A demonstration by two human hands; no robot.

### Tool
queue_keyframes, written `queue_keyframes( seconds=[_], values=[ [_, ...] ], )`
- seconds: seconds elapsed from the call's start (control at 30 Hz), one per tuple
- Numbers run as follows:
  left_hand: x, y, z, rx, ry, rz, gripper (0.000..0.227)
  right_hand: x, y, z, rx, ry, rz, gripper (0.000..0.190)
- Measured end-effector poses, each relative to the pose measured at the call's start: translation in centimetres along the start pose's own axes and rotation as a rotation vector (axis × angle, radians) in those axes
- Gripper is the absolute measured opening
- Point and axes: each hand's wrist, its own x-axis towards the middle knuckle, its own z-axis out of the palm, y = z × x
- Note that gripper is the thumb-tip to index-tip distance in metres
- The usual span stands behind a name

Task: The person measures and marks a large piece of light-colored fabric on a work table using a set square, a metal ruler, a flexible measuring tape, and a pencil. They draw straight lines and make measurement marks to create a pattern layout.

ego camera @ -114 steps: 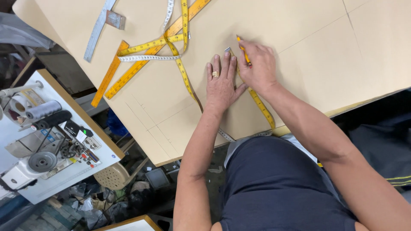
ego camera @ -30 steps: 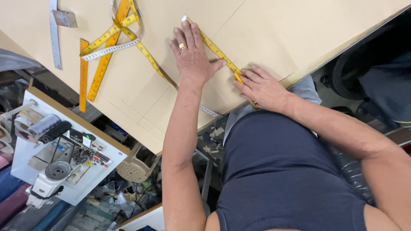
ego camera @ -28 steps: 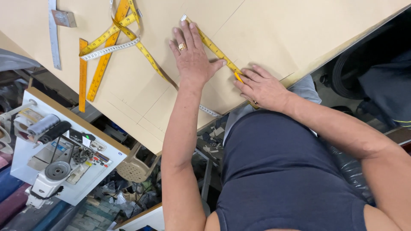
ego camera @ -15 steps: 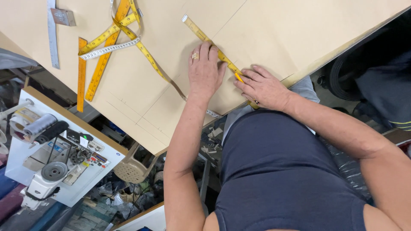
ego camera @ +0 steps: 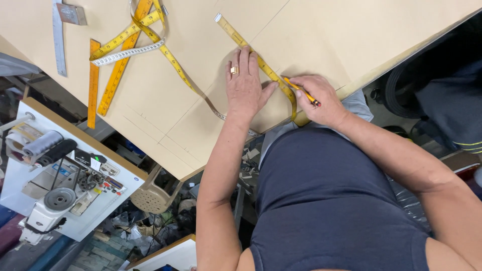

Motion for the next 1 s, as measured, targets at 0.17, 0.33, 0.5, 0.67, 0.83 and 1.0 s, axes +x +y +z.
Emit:
queue_keyframes(
  seconds=[0.17, 0.33, 0.5, 0.67, 0.83, 1.0],
  values=[
    [0.0, 0.0, 0.6, -0.005, -0.017, -0.01, 0.097, 0.4, -0.4, -0.1, 0.014, -0.017, -0.011, 0.033],
    [0.0, 0.0, 0.4, -0.017, -0.02, -0.007, 0.097, 0.5, -0.5, -0.3, 0.023, -0.034, 0.002, 0.032],
    [0.1, 0.0, 0.5, -0.025, -0.045, -0.017, 0.096, 0.6, -0.4, -0.3, 0.018, -0.036, -0.003, 0.029],
    [0.0, 0.1, 0.4, -0.029, -0.023, -0.015, 0.099, 0.8, -0.8, -0.3, -0.034, 0.004, -0.028, 0.027],
    [0.3, 0.1, -0.1, -0.057, -0.077, -0.022, 0.096, 0.2, -3.7, -3.8, -0.113, 0.126, 0.022, 0.027],
    [0.0, 0.5, -2.1, -0.289, -0.156, -0.017, 0.096, -2.4, -1.7, -6.2, -0.132, 0.21, -0.006, 0.035]
  ],
)
